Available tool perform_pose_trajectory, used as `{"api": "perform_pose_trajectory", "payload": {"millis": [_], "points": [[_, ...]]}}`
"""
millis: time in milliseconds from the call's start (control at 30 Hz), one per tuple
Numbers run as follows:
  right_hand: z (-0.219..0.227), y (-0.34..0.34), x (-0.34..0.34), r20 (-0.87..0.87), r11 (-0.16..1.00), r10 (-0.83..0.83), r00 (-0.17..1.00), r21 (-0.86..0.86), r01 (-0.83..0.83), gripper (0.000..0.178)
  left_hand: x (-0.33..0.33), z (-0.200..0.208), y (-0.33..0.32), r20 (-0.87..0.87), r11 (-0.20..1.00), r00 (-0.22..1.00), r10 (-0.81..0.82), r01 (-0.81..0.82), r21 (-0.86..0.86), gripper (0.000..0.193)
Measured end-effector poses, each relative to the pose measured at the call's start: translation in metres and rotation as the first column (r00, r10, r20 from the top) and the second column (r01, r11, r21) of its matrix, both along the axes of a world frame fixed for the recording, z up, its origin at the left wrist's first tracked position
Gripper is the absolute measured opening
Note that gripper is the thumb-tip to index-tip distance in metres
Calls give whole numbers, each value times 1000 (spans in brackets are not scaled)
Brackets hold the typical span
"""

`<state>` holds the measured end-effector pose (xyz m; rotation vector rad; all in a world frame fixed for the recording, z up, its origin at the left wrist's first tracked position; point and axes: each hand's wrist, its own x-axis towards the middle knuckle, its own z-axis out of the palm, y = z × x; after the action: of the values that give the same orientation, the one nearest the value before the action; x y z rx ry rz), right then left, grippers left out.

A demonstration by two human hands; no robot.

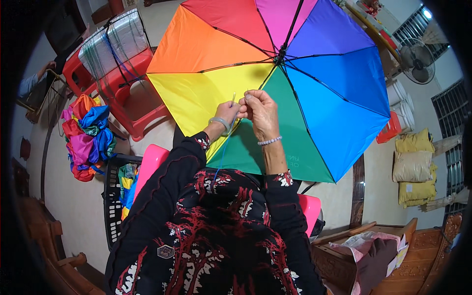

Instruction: The recorder is repairing or assembling a multi-colored umbrella by sewing the fabric canopy to the metal frame ribs using a needle and thread.

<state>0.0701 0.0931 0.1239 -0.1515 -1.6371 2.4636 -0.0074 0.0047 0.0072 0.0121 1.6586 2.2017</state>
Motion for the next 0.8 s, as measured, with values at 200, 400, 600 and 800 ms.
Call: {"api": "perform_pose_trajectory", "payload": {"millis": [200, 400, 600, 800], "points": [[-38, 3, -16, 142, 996, -86, 986, 33, 82, 9, -9, 9, -19, 100, 971, 990, -99, 75, 226, 32], [-54, 4, -20, 217, 978, -111, 970, 195, 68, 10, -3, 23, -21, 18, 978, 992, -128, 123, 168, 32], [-66, 9, -21, 254, 943, -110, 961, 333, 20, 12, 5, 19, -11, -117, 995, 988, -97, 95, -15, 27], [-59, 21, -19, 225, 963, -168, 960, 247, 111, 10, 0, 9, -9, -192, 953, 975, 110, -159, -258, 29]]}}
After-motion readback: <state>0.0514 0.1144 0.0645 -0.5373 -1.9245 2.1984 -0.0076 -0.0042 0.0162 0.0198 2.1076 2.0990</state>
